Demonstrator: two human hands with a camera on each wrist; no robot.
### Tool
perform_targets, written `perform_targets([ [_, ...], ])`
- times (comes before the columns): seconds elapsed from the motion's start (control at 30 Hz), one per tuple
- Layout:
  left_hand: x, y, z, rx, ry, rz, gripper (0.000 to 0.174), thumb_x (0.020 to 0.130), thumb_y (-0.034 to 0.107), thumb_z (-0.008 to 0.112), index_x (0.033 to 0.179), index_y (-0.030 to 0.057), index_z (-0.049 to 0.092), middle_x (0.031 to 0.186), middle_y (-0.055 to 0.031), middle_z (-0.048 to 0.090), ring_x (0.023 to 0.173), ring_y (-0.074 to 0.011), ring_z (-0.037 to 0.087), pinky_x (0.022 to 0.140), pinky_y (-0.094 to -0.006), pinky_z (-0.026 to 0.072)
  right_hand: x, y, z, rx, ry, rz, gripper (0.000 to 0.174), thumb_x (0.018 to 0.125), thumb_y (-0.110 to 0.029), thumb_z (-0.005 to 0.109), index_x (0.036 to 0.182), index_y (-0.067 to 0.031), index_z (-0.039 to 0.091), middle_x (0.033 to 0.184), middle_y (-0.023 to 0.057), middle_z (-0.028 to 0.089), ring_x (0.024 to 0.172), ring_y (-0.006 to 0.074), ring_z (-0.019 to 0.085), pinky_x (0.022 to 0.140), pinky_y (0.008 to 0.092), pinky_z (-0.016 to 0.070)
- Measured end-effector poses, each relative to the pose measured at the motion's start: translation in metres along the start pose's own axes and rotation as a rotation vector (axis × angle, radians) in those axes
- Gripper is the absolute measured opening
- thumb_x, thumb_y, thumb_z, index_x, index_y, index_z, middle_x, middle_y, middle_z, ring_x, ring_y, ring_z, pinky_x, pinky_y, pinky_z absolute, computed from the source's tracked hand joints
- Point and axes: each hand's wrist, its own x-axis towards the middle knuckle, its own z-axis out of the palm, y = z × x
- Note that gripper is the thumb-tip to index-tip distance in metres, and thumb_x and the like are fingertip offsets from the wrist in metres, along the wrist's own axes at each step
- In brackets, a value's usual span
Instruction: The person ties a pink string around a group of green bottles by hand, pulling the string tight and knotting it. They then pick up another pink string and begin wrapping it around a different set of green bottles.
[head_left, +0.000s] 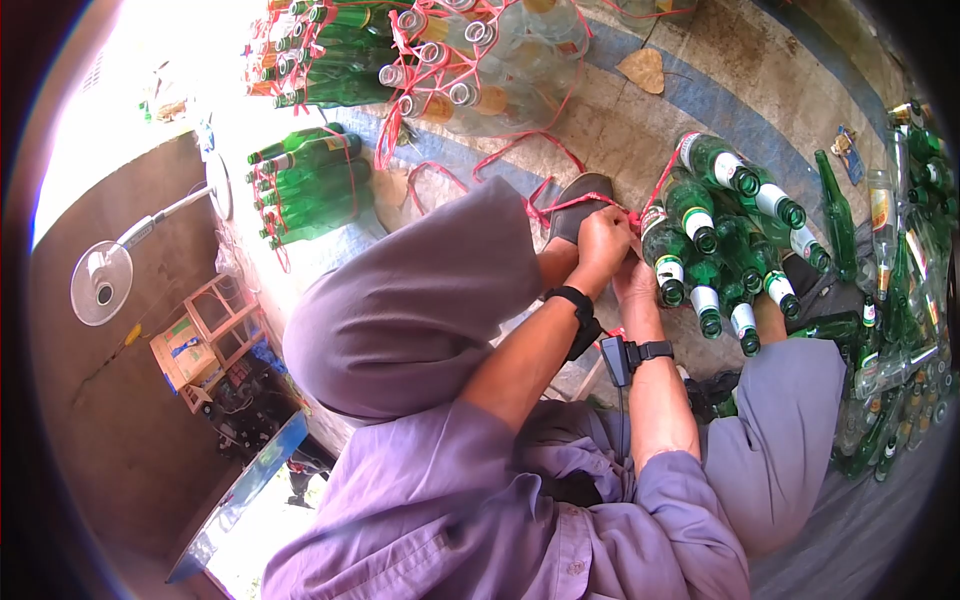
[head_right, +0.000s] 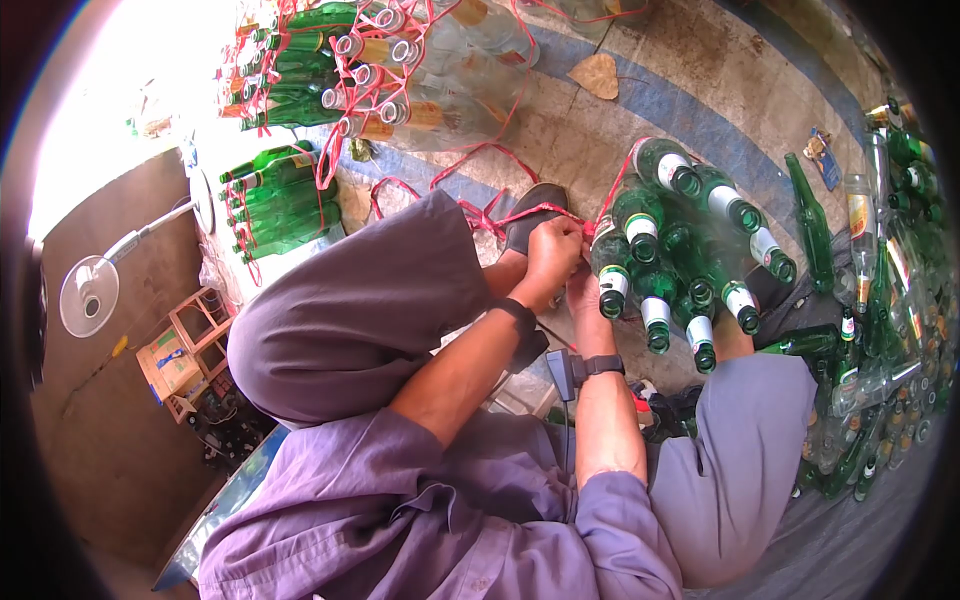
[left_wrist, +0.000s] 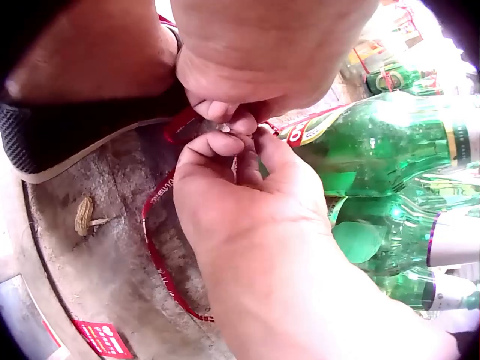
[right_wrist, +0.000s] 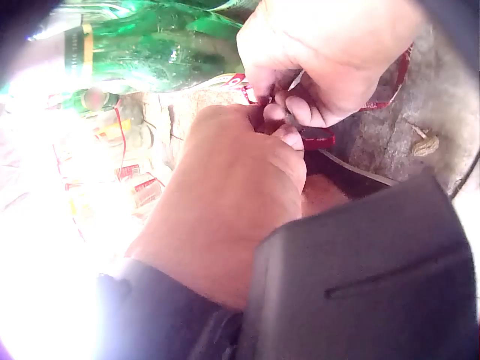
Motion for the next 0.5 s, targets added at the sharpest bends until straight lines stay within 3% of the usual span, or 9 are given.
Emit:
perform_targets([
  [0.03, -0.001, 0.001, -0.001, 0.000, 0.000, -0.001, 0.012, 0.082, 0.008, 0.054, 0.081, 0.0032, 0.065, 0.060, -0.0088, 0.063, 0.047, -0.0148, 0.058, 0.041, -0.0291, 0.0461, -0.001, 0.000, 0.002, -0.001, 0.001, 0.001, 0.031, 0.080, -0.012, 0.063, 0.110, -0.0066, 0.058, 0.106, 0.0043, 0.063, 0.095, 0.0177, 0.059, 0.086, 0.0305, 0.0457],
  [0.1, -0.002, 0.003, -0.002, -0.119, -0.020, -0.120, 0.014, 0.076, 0.009, 0.055, 0.077, 0.0015, 0.067, 0.069, -0.0203, 0.063, 0.065, -0.0336, 0.064, 0.062, -0.0394, 0.0495, -0.004, -0.001, 0.011, -0.072, -0.005, -0.052, 0.029, 0.080, -0.010, 0.063, 0.108, -0.0060, 0.058, 0.105, 0.0050, 0.063, 0.096, 0.0174, 0.059, 0.087, 0.0298, 0.0448],
  [0.23, -0.002, 0.014, -0.008, -0.073, -0.005, -0.045, 0.014, 0.077, 0.007, 0.054, 0.076, 0.0014, 0.066, 0.064, -0.0192, 0.062, 0.056, -0.0286, 0.063, 0.054, -0.0384, 0.0490, -0.007, -0.003, 0.020, -0.089, 0.004, -0.054, 0.024, 0.081, -0.009, 0.062, 0.104, -0.0059, 0.059, 0.100, 0.0039, 0.064, 0.092, 0.0158, 0.059, 0.083, 0.0289, 0.0459],
  [0.3, -0.004, 0.024, -0.012, -0.118, -0.068, -0.175, 0.012, 0.077, 0.004, 0.052, 0.074, 0.0017, 0.063, 0.057, -0.0150, 0.059, 0.047, -0.0230, 0.060, 0.042, -0.0361, 0.0462, -0.007, -0.004, 0.015, -0.087, -0.004, -0.029, 0.016, 0.082, -0.009, 0.061, 0.098, -0.0070, 0.060, 0.087, 0.0003, 0.063, 0.077, 0.0120, 0.058, 0.070, 0.0256, 0.0463],
  [0.33, -0.006, 0.030, -0.014, -0.118, -0.068, -0.176, 0.012, 0.077, 0.004, 0.052, 0.074, 0.0017, 0.063, 0.057, -0.0150, 0.059, 0.047, -0.0230, 0.060, 0.042, -0.0361, 0.0462, -0.007, -0.004, 0.012, -0.087, -0.003, -0.029, 0.016, 0.082, -0.009, 0.061, 0.098, -0.0070, 0.060, 0.087, 0.0003, 0.063, 0.077, 0.0120, 0.058, 0.070, 0.0256, 0.0463],
  [0.4, -0.009, 0.034, -0.016, -0.116, -0.087, -0.171, 0.011, 0.077, 0.000, 0.049, 0.073, 0.0025, 0.060, 0.052, -0.0105, 0.055, 0.041, -0.0190, 0.056, 0.035, -0.0337, 0.0426, -0.007, -0.003, 0.011, -0.092, -0.010, -0.017, 0.010, 0.082, -0.010, 0.062, 0.091, -0.0084, 0.060, 0.073, -0.0035, 0.057, 0.063, 0.0092, 0.051, 0.057, 0.0230, 0.0413],
  [0.5, -0.006, 0.034, -0.019, -0.097, -0.124, -0.204, 0.011, 0.083, 0.007, 0.054, 0.082, 0.0022, 0.064, 0.058, -0.0102, 0.061, 0.045, -0.0164, 0.059, 0.040, -0.0314, 0.0468, -0.010, -0.001, 0.019, -0.100, 0.133, -0.036, 0.006, 0.082, -0.011, 0.062, 0.087, -0.0090, 0.060, 0.067, -0.0045, 0.053, 0.057, 0.0086, 0.046, 0.052, 0.0222, 0.0366],
])
